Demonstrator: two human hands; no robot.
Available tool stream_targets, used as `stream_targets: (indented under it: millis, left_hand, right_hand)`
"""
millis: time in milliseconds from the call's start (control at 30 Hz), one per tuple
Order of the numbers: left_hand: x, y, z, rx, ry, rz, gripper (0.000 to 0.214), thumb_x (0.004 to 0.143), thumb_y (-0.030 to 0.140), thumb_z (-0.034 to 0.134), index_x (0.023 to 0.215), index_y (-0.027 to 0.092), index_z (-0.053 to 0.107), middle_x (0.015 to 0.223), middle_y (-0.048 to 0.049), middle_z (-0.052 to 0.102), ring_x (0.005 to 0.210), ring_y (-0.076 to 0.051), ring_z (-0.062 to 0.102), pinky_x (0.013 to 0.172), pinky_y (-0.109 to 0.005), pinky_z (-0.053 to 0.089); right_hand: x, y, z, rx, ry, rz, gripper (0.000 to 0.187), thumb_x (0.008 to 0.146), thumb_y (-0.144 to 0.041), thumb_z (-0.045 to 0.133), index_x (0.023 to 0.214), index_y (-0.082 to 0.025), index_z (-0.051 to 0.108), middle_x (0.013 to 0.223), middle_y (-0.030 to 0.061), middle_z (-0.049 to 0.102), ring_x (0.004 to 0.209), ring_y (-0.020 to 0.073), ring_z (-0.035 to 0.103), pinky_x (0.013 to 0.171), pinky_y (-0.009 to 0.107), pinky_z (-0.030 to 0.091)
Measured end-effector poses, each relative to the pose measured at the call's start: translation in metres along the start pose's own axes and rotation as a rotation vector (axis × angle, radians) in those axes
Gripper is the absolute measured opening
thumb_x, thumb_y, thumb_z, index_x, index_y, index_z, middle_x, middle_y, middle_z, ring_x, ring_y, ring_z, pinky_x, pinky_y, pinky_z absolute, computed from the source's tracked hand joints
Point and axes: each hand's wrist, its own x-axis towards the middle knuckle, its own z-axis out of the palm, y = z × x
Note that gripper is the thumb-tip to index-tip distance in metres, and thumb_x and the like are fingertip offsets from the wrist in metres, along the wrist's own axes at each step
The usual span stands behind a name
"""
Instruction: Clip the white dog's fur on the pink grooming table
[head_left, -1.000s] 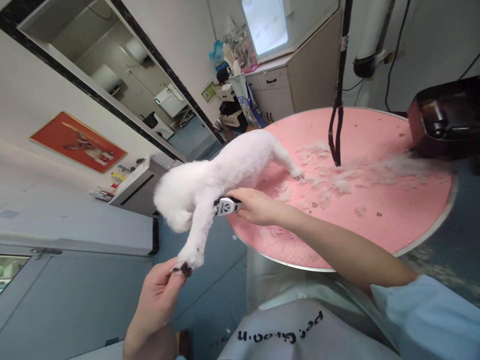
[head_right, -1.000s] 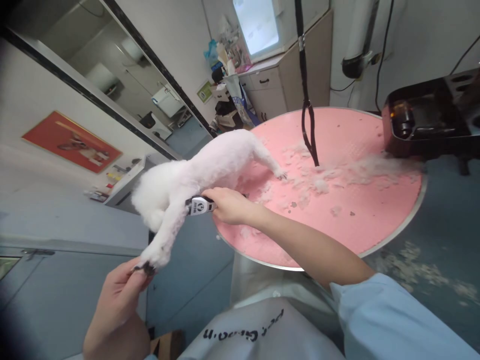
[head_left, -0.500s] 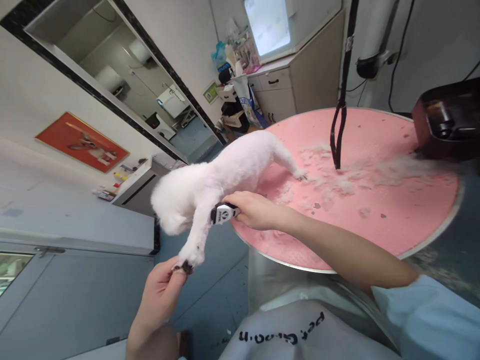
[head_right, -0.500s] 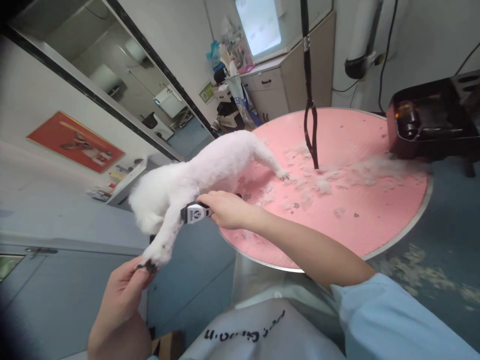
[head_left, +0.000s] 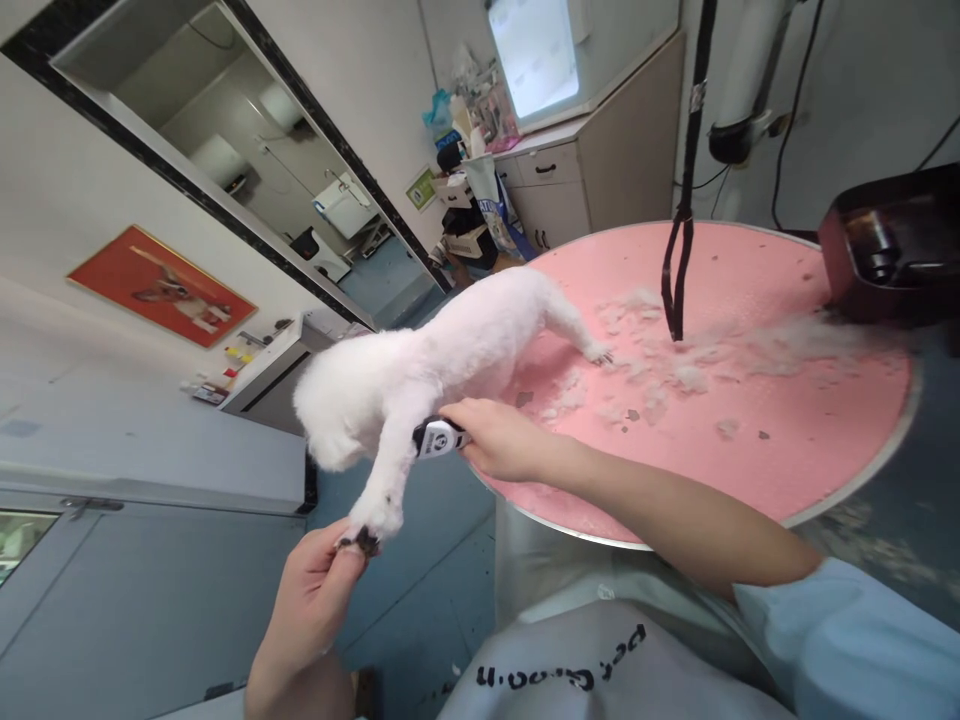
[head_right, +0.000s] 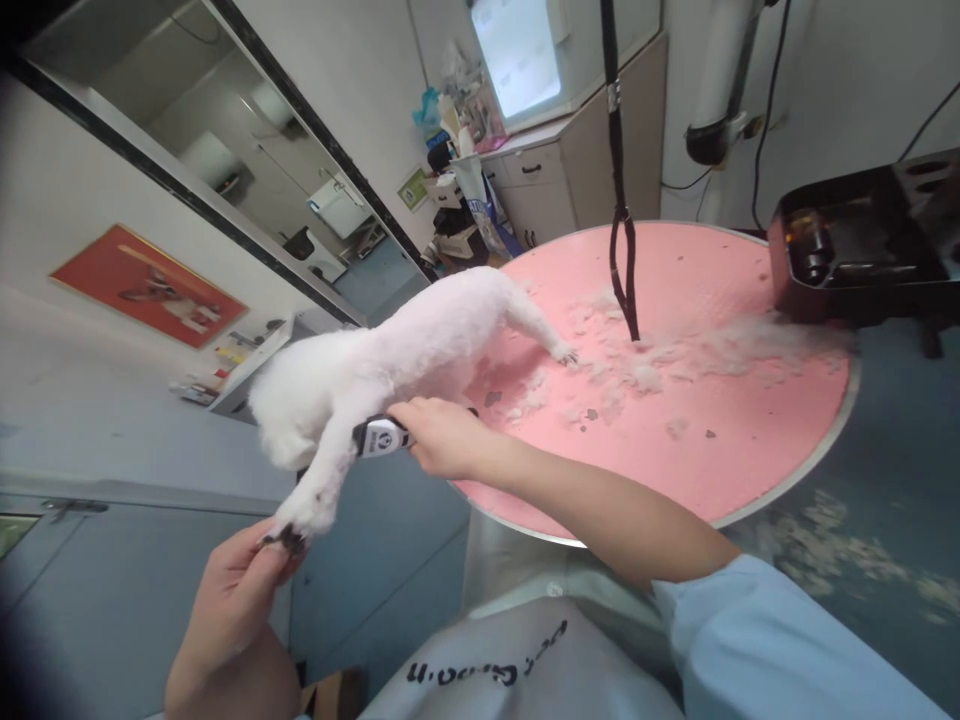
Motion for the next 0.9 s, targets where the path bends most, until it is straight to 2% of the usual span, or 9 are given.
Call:
stream_targets:
  millis: [133,167,267,333,433,567,700,767,900]
  left_hand:
    - [0.004,-0.002,0.002,0.003,0.026,-0.029,0.043,0.091,0.042,0.053,0.058,0.014,0.054,0.054,0.0014,0.039,0.051,-0.009,0.035,0.049,-0.021,0.03]
    - [0.005,-0.001,0.002,0.008,0.03,-0.027,0.042,0.091,0.041,0.053,0.059,0.014,0.054,0.054,0.0014,0.039,0.051,-0.009,0.035,0.048,-0.022,0.03]
    - [0.008,0.003,0.005,0.021,0.038,0.003,0.038,0.091,0.039,0.052,0.062,0.014,0.058,0.053,0.0017,0.042,0.05,-0.009,0.037,0.048,-0.022,0.03]
    - [0.009,0.006,0.007,0.027,0.026,0.022,0.039,0.091,0.039,0.052,0.061,0.015,0.057,0.052,0.0017,0.041,0.049,-0.009,0.037,0.048,-0.022,0.03]
    - [0.007,0.007,0.01,0.039,0.034,0.015,0.041,0.091,0.039,0.051,0.058,0.015,0.053,0.053,0.0014,0.04,0.05,-0.009,0.036,0.048,-0.022,0.029]
    - [0.003,0.003,0.01,0.025,0.034,-0.014,0.039,0.09,0.04,0.052,0.06,0.015,0.056,0.054,0.0013,0.04,0.05,-0.01,0.035,0.048,-0.022,0.03]
    - [0.004,0.004,0.009,0.0,0.022,-0.003,0.042,0.089,0.041,0.053,0.056,0.015,0.051,0.053,0.0012,0.039,0.05,-0.009,0.035,0.047,-0.022,0.03]
    - [0.005,0.007,0.01,0.013,0.022,0.006,0.042,0.089,0.04,0.053,0.056,0.015,0.053,0.052,0.001,0.041,0.05,-0.009,0.036,0.047,-0.021,0.031]
    - [0.005,0.006,0.011,0.026,0.034,-0.012,0.038,0.089,0.04,0.053,0.063,0.014,0.063,0.052,0.0005,0.046,0.049,-0.01,0.039,0.047,-0.021,0.032]
  right_hand:
    - [-0.022,-0.005,0.04,0.273,0.014,-0.094,0.043,0.077,-0.007,0.058,0.118,-0.017,0.057,0.112,0.0127,0.066,0.106,0.0264,0.059,0.091,0.041,0.045]
    - [-0.027,-0.006,0.053,0.414,0.033,-0.017,0.043,0.075,-0.009,0.06,0.117,-0.017,0.056,0.112,0.0118,0.065,0.105,0.0257,0.059,0.09,0.04,0.046]
    - [-0.029,-0.01,0.087,0.971,0.101,0.439,0.033,0.075,-0.02,0.063,0.107,-0.02,0.053,0.102,0.0063,0.066,0.093,0.0218,0.062,0.078,0.036,0.048]
    - [-0.02,-0.015,0.101,1.333,0.101,0.654,0.032,0.074,-0.03,0.068,0.099,-0.022,0.05,0.091,0.0019,0.065,0.081,0.019,0.063,0.068,0.032,0.048]
    - [-0.003,-0.02,0.1,1.675,0.156,0.63,0.047,0.064,-0.04,0.081,0.095,-0.023,0.05,0.085,-0.0005,0.067,0.075,0.0175,0.064,0.062,0.029,0.046]
    - [0.001,-0.01,0.074,1.804,0.324,0.557,0.054,0.058,-0.04,0.088,0.094,-0.024,0.051,0.084,-0.0007,0.069,0.079,0.0196,0.067,0.065,0.031,0.048]
    - [-0.011,0.007,0.057,1.819,0.442,0.538,0.042,0.066,-0.033,0.084,0.092,-0.022,0.054,0.086,0.0006,0.07,0.083,0.0187,0.068,0.07,0.031,0.049]
    - [-0.015,0.006,0.059,1.804,0.384,0.55,0.04,0.067,-0.033,0.084,0.091,-0.022,0.054,0.085,0.0005,0.07,0.08,0.018,0.068,0.068,0.03,0.049]
    - [-0.016,-0.005,0.067,1.781,0.097,0.594,0.043,0.065,-0.034,0.085,0.092,-0.021,0.055,0.08,-0.0001,0.069,0.071,0.0186,0.067,0.064,0.032,0.05]
